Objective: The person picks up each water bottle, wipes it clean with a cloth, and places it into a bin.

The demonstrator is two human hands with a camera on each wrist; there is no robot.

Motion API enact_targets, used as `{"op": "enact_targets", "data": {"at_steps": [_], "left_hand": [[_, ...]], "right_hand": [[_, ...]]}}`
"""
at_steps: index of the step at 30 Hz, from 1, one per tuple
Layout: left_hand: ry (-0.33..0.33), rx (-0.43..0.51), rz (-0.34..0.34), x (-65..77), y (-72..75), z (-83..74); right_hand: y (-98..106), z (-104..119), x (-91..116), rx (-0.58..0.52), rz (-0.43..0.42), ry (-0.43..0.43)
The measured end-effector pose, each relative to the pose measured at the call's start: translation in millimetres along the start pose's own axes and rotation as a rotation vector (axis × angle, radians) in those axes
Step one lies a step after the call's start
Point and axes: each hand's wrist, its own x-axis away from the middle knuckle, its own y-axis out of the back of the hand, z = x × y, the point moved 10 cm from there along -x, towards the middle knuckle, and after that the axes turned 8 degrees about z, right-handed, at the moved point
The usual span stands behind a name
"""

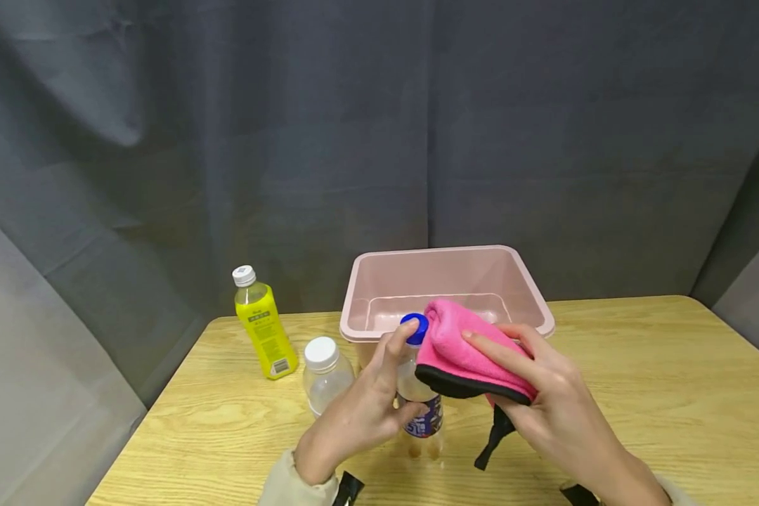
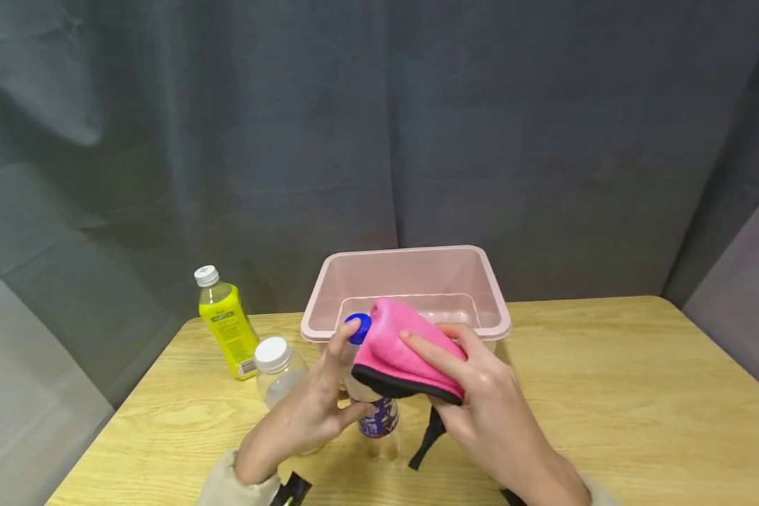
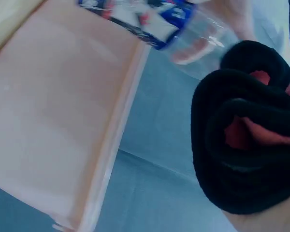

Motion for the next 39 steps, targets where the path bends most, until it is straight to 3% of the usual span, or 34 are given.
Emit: {"op": "enact_targets", "data": {"at_steps": [14, 26, 30, 36, 39], "left_hand": [[-0.004, -0.007, -0.021, 1.3, 5.2, -0.8], [0.023, -0.024, 0.006, 0.4, 0.0, -0.6], [0.038, -0.024, 0.016, 0.5, 0.3, -0.4], [0.037, -0.026, 0.022, 0.4, -1.3, -0.9], [0.032, -0.022, 0.016, -0.2, -0.5, -1.0]], "right_hand": [[-11.7, 1.7, -2.9, 0.112, 0.084, 0.050], [-14.6, -7.6, 4.6, 0.177, 0.173, 0.016], [-25.8, -23.1, 9.4, 0.237, 0.301, -0.071], [-76.8, -53.7, 33.4, 0.248, 0.661, -0.186], [-97.5, -65.4, 45.5, 0.272, 0.759, -0.203]]}}
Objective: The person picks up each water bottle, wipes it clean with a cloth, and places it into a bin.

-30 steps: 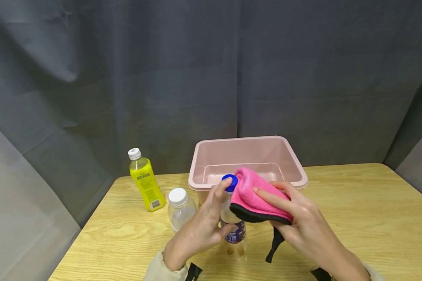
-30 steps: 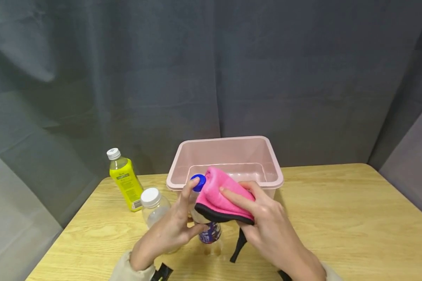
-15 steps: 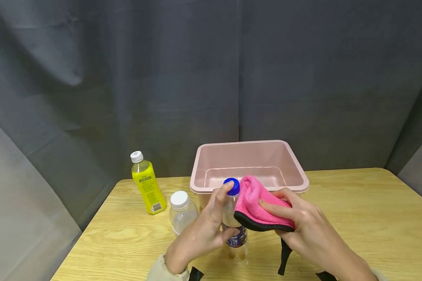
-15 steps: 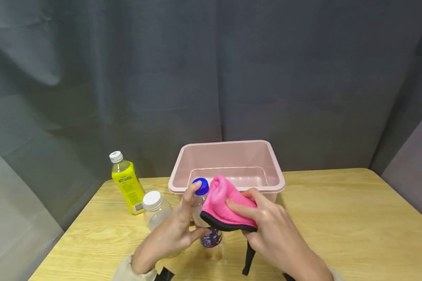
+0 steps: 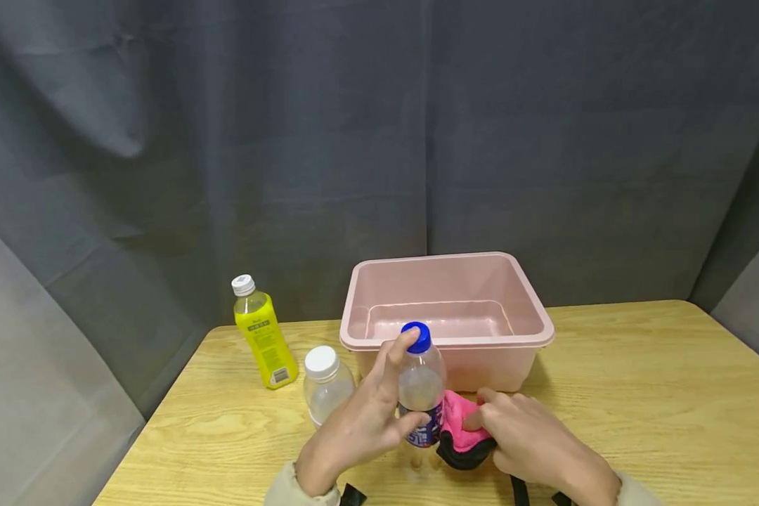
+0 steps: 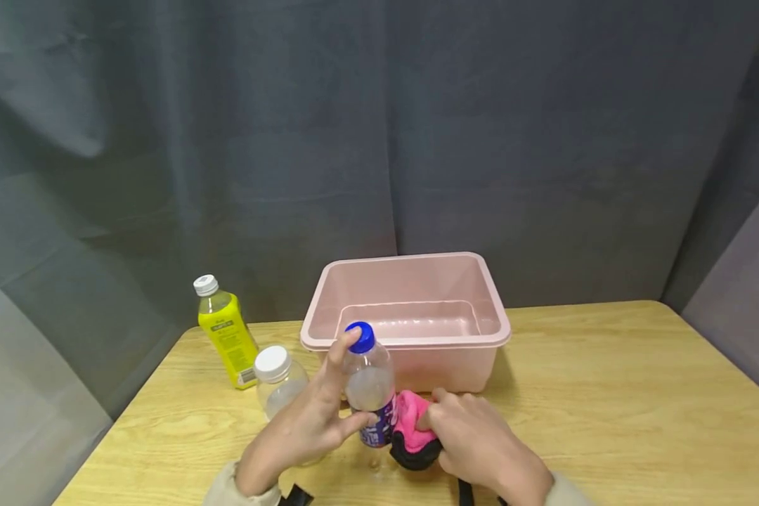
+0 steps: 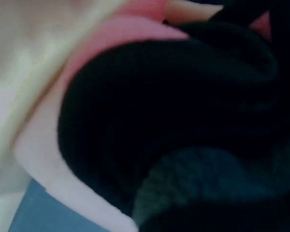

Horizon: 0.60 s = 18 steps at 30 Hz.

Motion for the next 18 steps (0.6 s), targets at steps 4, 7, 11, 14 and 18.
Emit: {"op": "enact_targets", "data": {"at_steps": [4, 7, 11, 14, 18], "left_hand": [[-0.012, -0.007, 0.007, -0.8, -0.2, -0.9], [-0.013, -0.006, 0.016, -0.1, -0.6, -0.5], [-0.012, 0.007, 0.016, 0.0, 0.3, 0.6], [-0.010, 0.010, 0.010, -0.3, 0.9, 1.4], [0.008, 0.006, 0.008, 0.9, 0.1, 2.4]], "right_hand": [[-22.8, -6.8, -5.0, 0.014, 0.082, -0.015], [-33.7, -9.9, -6.1, -0.009, 0.134, -0.020], [-34.0, -10.9, -5.5, -0.011, 0.133, -0.008], [-23.1, -10.3, -3.8, 0.006, 0.078, 0.003], [13.0, -4.7, 2.8, -0.001, -0.107, 0.018]]}}
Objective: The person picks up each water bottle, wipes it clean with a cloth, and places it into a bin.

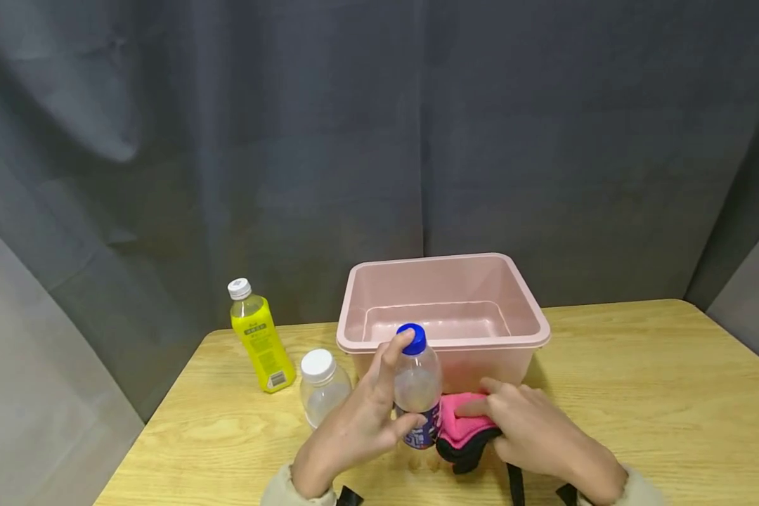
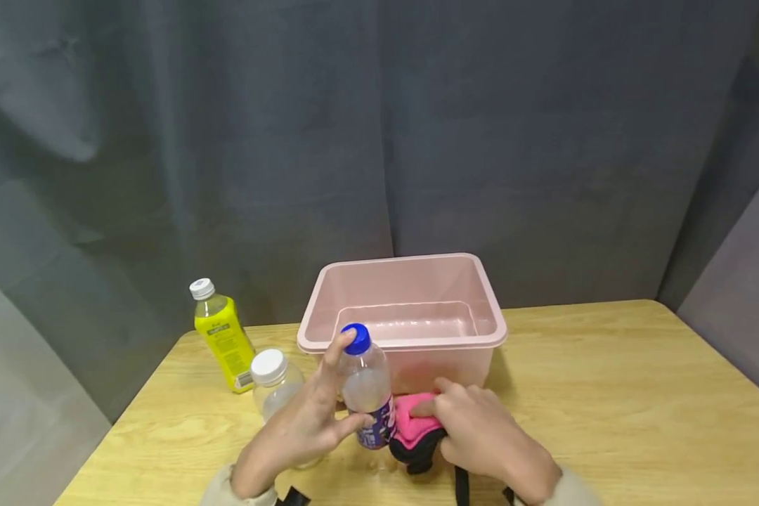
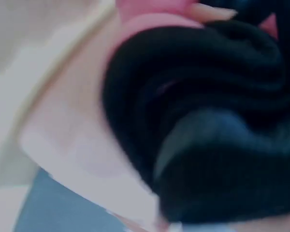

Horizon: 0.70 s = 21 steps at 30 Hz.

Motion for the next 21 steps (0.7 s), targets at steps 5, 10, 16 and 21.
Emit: {"op": "enact_targets", "data": {"at_steps": [5, 10, 16, 21], "left_hand": [[0.009, -0.002, -0.011, 6.6, -3.5, 2.2], [-0.012, -0.003, -0.008, 9.7, -8.2, 0.8], [-0.022, 0.011, -0.010, 4.9, -5.4, 0.1], [-0.016, -0.016, -0.011, 1.5, -4.9, -1.7]], "right_hand": [[59.5, 9.8, 14.5, -0.140, -0.406, 0.029], [84.1, 12.3, 29.4, -0.412, -0.615, 0.075], [86.0, 18.6, 27.0, -0.500, -0.652, 0.175], [84.9, 20.7, 23.2, -0.438, -0.638, 0.192]]}}
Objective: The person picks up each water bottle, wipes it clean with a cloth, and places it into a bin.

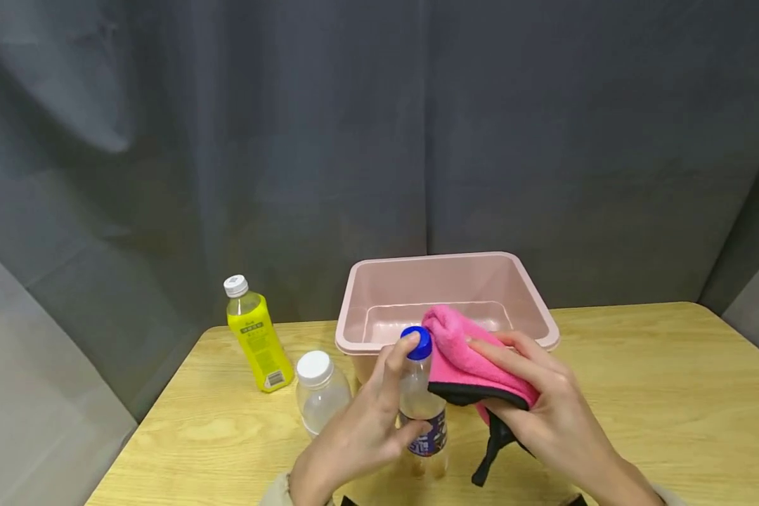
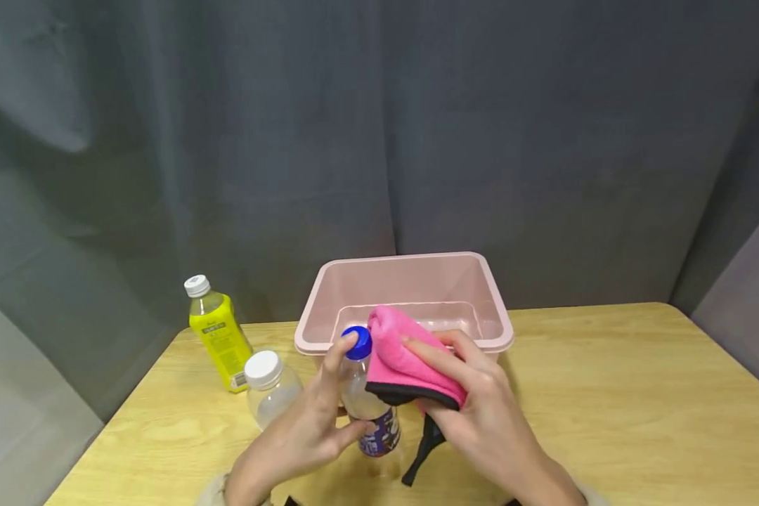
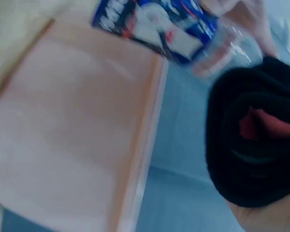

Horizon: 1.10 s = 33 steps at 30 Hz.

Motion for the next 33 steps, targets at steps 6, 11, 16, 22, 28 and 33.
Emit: {"op": "enact_targets", "data": {"at_steps": [6, 11, 16, 22, 28, 33], "left_hand": [[0.003, 0.000, -0.006, 1.3, 2.1, -0.9], [0.001, 0.005, -0.006, 3.2, 2.1, -1.3], [0.000, 0.003, -0.007, 1.4, 1.3, -1.0], [0.012, 0.004, -0.007, -3.7, 1.7, 2.0], [0.032, 0.014, -0.008, -0.7, 4.1, 4.3], [0.036, 0.024, 0.010, -1.6, 1.1, 2.7]], "right_hand": [[-0.4, 9.1, -2.0, 0.113, 0.034, 0.042], [-4.3, 11.0, 0.0, 0.116, 0.051, 0.046], [-3.6, 9.4, 1.6, 0.147, 0.099, 0.067], [-8.8, -3.2, 1.7, 0.267, 0.210, 0.020], [-50.9, -37.0, 15.7, 0.324, 0.511, -0.126], [-82.5, -64.7, 41.9, 0.420, 0.741, -0.216]]}}
